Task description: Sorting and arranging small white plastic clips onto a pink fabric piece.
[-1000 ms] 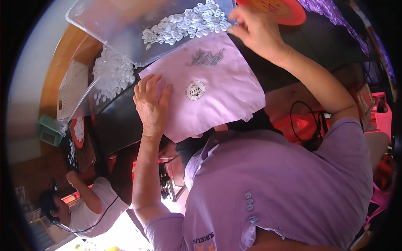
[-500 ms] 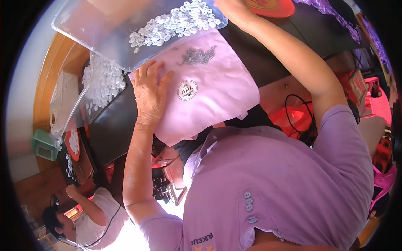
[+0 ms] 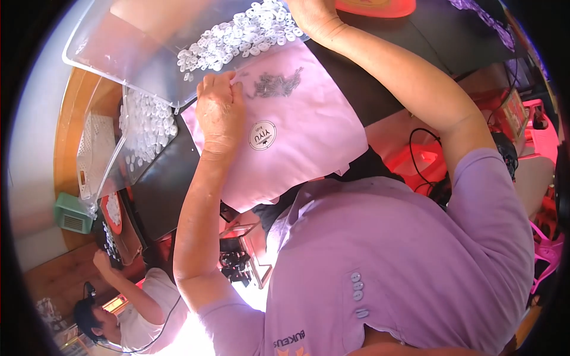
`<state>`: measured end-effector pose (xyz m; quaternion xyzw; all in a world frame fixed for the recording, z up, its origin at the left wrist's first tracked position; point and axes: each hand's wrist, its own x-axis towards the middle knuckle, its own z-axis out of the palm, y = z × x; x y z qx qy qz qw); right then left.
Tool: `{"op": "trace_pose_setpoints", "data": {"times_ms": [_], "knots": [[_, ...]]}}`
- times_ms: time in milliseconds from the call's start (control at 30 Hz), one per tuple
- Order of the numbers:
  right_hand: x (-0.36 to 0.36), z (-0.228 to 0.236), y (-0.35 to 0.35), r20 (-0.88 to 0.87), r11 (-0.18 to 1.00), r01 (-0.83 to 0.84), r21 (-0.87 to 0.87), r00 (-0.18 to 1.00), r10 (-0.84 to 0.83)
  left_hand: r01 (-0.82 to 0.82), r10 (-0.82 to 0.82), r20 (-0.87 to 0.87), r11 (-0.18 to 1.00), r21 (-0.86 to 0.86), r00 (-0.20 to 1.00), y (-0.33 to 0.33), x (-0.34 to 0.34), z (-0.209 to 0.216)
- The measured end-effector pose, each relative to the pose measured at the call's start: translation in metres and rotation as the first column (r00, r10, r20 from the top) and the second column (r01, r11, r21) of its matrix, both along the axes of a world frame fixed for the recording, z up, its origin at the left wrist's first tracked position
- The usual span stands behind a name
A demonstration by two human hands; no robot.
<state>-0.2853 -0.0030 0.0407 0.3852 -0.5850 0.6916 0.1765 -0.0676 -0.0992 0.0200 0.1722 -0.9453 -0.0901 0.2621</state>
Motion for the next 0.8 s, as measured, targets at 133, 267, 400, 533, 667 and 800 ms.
{"op": "trace_pose_setpoints", "data": {"times_ms": [133, 267, 400, 533, 667, 800], "knots": [[-0.01, -0.016, -0.004, -0.093, 0.978, 0.159, 0.136, 0.985, -0.147, -0.048, 0.047, 0.023, 0.999, 0.001, 0.999, 0.002, -0.005, -0.001], [-0.011, -0.02, -0.004, -0.126, 0.973, 0.172, 0.155, 0.98, -0.153, -0.028, 0.026, 0.037, 0.999, 0.041, 0.999, 0.004, -0.005, -0.001], [-0.011, -0.018, -0.003, -0.117, 0.987, 0.108, 0.116, 0.989, -0.094, 0.032, -0.032, -0.003, 0.979, 0.2, 0.999, -0.002, -0.003, -0.002], [-0.011, -0.018, -0.002, -0.133, 0.982, 0.122, 0.141, 0.986, -0.103, 0.03, -0.029, -0.015, 0.996, 0.083, 0.999, 0.003, -0.006, 0.001], [-0.012, -0.019, -0.004, -0.16, 0.975, 0.174, 0.141, 0.975, -0.151, 0.159, -0.159, -0.003, 0.985, 0.067, 0.987, 0.004, 0.002, 0.007], [-0.016, -0.016, -0.005, 0.011, 0.978, 0.033, 0.204, 0.999, -0.036, 0.164, -0.163, -0.026, 0.986, 0.018, 0.986, 0.009, 0.03, 0.016]]}}
